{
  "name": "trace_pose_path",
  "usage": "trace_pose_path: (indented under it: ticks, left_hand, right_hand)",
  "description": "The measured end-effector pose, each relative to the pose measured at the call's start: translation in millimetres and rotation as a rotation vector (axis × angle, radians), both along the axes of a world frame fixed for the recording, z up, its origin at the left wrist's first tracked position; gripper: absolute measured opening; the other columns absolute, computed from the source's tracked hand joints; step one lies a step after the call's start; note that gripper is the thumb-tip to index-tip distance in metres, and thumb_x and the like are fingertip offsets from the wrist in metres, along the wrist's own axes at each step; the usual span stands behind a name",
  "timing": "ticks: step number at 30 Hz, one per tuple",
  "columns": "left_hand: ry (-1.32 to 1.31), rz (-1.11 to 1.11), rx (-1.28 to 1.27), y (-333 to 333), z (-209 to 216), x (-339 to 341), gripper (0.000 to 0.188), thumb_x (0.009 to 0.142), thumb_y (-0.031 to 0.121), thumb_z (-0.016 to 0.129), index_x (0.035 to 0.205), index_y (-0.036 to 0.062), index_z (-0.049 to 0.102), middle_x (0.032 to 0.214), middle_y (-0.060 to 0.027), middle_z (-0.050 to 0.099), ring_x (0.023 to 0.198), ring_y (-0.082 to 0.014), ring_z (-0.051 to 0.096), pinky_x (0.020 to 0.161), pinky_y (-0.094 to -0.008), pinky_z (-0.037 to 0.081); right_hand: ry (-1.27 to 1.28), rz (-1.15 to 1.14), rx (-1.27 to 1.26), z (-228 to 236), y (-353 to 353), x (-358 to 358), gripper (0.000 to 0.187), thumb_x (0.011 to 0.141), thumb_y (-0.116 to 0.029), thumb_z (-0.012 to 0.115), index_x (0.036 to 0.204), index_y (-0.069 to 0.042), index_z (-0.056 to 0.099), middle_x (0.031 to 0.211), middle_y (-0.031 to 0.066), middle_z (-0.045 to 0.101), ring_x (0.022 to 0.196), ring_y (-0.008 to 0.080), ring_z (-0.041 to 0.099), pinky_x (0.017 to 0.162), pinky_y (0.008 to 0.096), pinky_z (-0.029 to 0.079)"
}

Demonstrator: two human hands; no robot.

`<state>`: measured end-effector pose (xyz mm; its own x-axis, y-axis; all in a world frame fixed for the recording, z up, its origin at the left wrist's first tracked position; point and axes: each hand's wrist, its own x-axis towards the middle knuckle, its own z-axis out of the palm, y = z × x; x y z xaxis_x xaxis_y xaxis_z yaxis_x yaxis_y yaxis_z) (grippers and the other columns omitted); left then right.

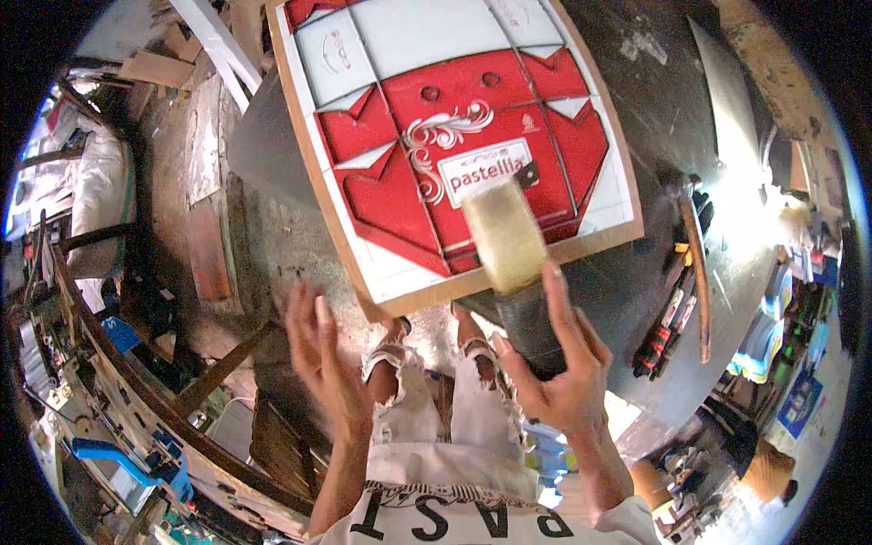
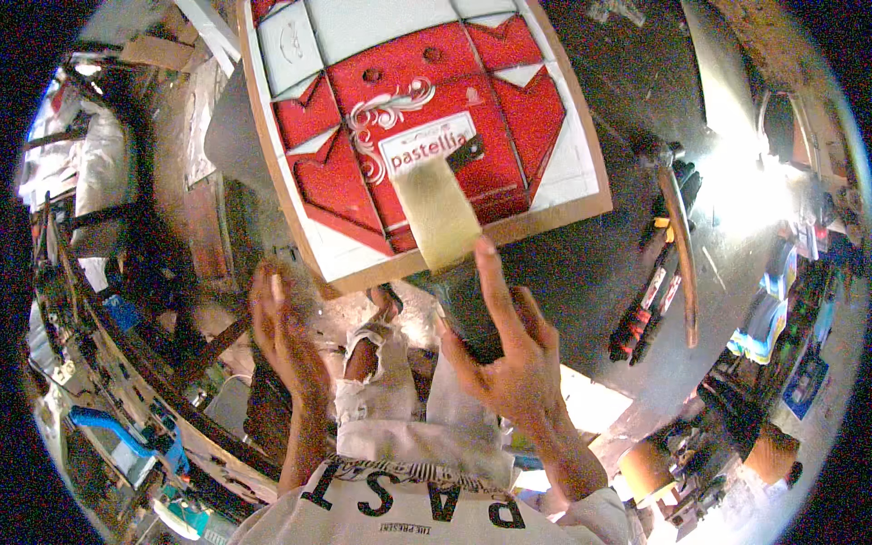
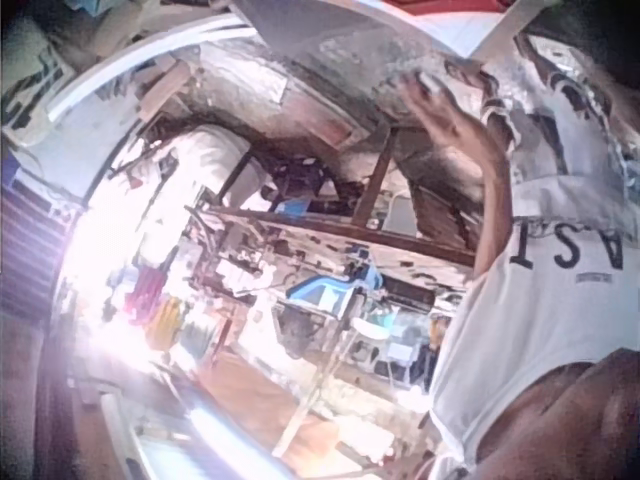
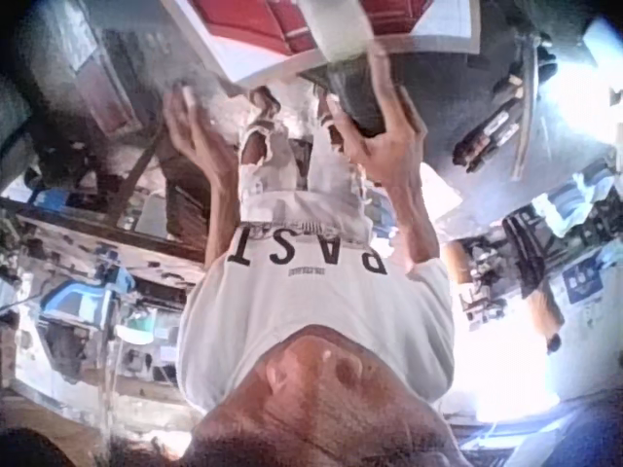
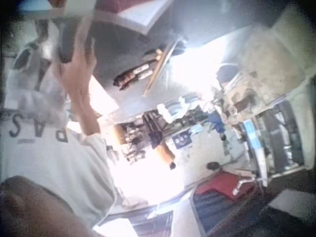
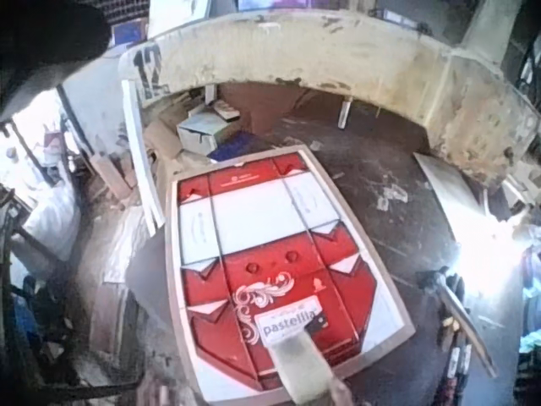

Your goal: The person uses a hammer and a wooden block to tap cardboard packaging into a wooden mold, and uses a bench grinder to smooth the edges of metal strips. They then use a hand-lever press to process the metal pieces before checking their fit within the cardboard assembly.

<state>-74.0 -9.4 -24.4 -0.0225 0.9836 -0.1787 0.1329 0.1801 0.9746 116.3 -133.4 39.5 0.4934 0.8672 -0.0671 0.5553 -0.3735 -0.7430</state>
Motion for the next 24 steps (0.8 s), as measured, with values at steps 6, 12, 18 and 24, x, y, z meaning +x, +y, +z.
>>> trace_pose_path:
  ticks: [6, 12, 18, 24]
  left_hand:
    - [-0.616, -0.084, -0.608, -42, -28, 1, 0.036, 0.103, 0.025, 0.054, 0.127, -0.0008, 0.055, 0.117, -0.0113, 0.065, 0.106, -0.0167, 0.062, 0.089, -0.0325, 0.05]
    - [-0.464, -0.108, -0.576, -26, -21, 8, 0.027, 0.1, 0.028, 0.06, 0.108, 0.0028, 0.064, 0.094, -0.0069, 0.07, 0.083, -0.0151, 0.061, 0.077, -0.0303, 0.051]
    - [-0.377, -0.018, -0.254, 85, -57, -80, 0.032, 0.099, 0.036, 0.059, 0.114, 0.0087, 0.064, 0.103, -0.0026, 0.064, 0.097, -0.0161, 0.059, 0.091, -0.0366, 0.047]
    - [-0.157, -0.081, -0.195, 175, -24, -84, 0.032, 0.101, 0.035, 0.058, 0.115, 0.0066, 0.063, 0.094, 0.0008, 0.063, 0.085, -0.0093, 0.062, 0.066, -0.0275, 0.056]
  right_hand:
    - [-0.159, 0.045, -0.074, -23, -6, -17, 0.076, 0.079, -0.008, 0.073, 0.144, 0.01, 0.038, 0.136, 0.0307, 0.053, 0.12, 0.0368, 0.06, 0.095, 0.045, 0.051]
    - [0.045, -0.196, 0.102, 17, 4, -23, 0.077, 0.083, -0.01, 0.071, 0.148, 0.006, 0.035, 0.14, 0.022, 0.052, 0.121, 0.0276, 0.057, 0.101, 0.0354, 0.045]
    - [0.213, -0.49, 0.045, 37, -50, -35, 0.092, 0.07, -0.009, 0.079, 0.148, 0.0, 0.032, 0.133, 0.0167, 0.053, 0.119, 0.0257, 0.055, 0.103, 0.0346, 0.042]
    - [-0.276, -0.485, -0.317, 66, -76, -9, 0.06, 0.063, -0.009, 0.082, 0.12, -0.005, 0.06, 0.108, 0.0097, 0.065, 0.1, 0.0241, 0.064, 0.091, 0.0366, 0.049]
